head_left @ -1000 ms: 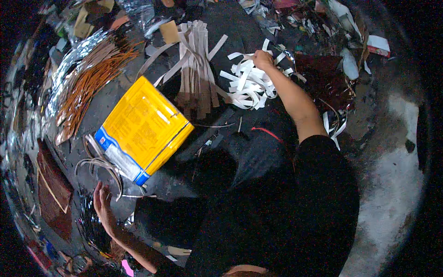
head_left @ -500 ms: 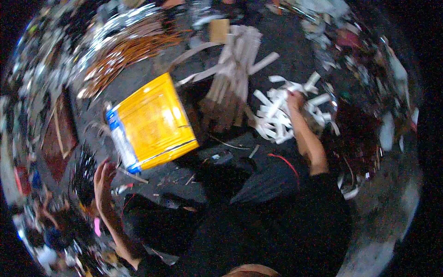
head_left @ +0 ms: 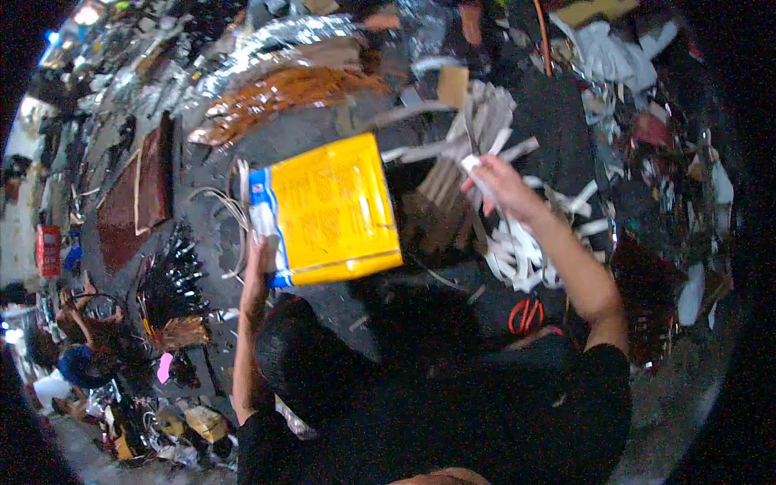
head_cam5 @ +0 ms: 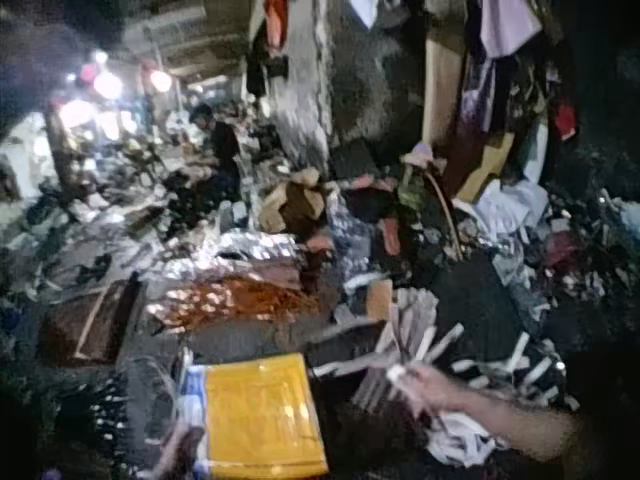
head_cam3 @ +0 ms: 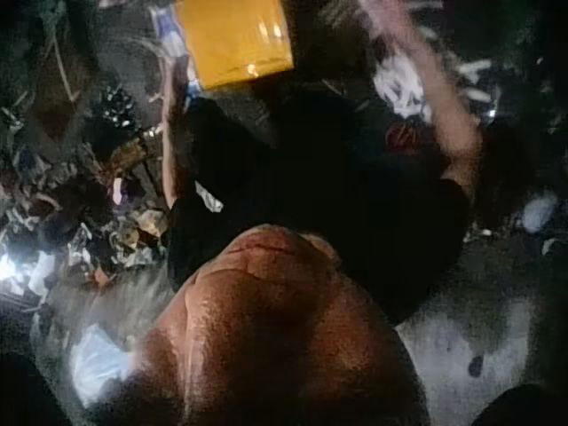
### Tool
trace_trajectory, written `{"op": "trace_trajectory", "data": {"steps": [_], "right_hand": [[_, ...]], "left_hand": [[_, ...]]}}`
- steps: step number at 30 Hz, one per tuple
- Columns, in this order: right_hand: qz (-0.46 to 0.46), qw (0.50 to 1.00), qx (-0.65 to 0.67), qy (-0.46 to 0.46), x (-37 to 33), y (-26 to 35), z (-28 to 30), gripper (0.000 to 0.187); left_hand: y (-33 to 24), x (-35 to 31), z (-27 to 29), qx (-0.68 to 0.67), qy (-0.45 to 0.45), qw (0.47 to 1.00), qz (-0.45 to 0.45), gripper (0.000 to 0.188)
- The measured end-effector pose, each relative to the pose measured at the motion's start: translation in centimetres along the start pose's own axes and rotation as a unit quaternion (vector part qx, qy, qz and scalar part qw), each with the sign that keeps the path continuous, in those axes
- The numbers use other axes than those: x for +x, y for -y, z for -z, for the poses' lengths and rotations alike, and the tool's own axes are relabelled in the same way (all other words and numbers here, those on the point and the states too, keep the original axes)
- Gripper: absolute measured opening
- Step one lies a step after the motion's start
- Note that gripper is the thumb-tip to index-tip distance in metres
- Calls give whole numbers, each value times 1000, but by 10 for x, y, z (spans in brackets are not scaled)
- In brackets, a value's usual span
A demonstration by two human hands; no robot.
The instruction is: The person is cutting a roll of white tape into small strips using a yellow box as a guide. They repeatedly pull the tape across the box and tear it off, creating a pile of strips.
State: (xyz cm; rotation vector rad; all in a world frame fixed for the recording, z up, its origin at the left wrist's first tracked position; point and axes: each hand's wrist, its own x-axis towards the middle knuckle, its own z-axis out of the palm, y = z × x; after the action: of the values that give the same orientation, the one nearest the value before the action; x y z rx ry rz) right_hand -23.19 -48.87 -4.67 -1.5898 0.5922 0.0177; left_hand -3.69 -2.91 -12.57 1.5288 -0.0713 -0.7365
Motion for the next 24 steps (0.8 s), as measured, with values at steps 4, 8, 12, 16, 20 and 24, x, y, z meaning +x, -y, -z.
{"op": "trace_trajectory", "data": {"steps": [4,8,12,16,20,24], "right_hand": [[137,984,-80,-82,30,32,-55,27],[274,935,-214,-74,4,116,-120,14],[338,866,-320,183,-33,166,-155,18],[378,855,-270,231,-43,181,-183,18],[308,883,-328,136,-30,181,-148,19],[204,910,-345,102,-22,155,-117,20]], "left_hand": [[7,14,-10,-11,-24,998,-51,72],[-29,3,12,254,-145,925,-243,72],[-167,-37,-49,323,14,836,-444,60],[-202,-50,-76,379,287,813,-336,38],[-187,-41,-31,279,261,907,-179,27],[-160,-27,19,285,270,914,-105,26]]}}
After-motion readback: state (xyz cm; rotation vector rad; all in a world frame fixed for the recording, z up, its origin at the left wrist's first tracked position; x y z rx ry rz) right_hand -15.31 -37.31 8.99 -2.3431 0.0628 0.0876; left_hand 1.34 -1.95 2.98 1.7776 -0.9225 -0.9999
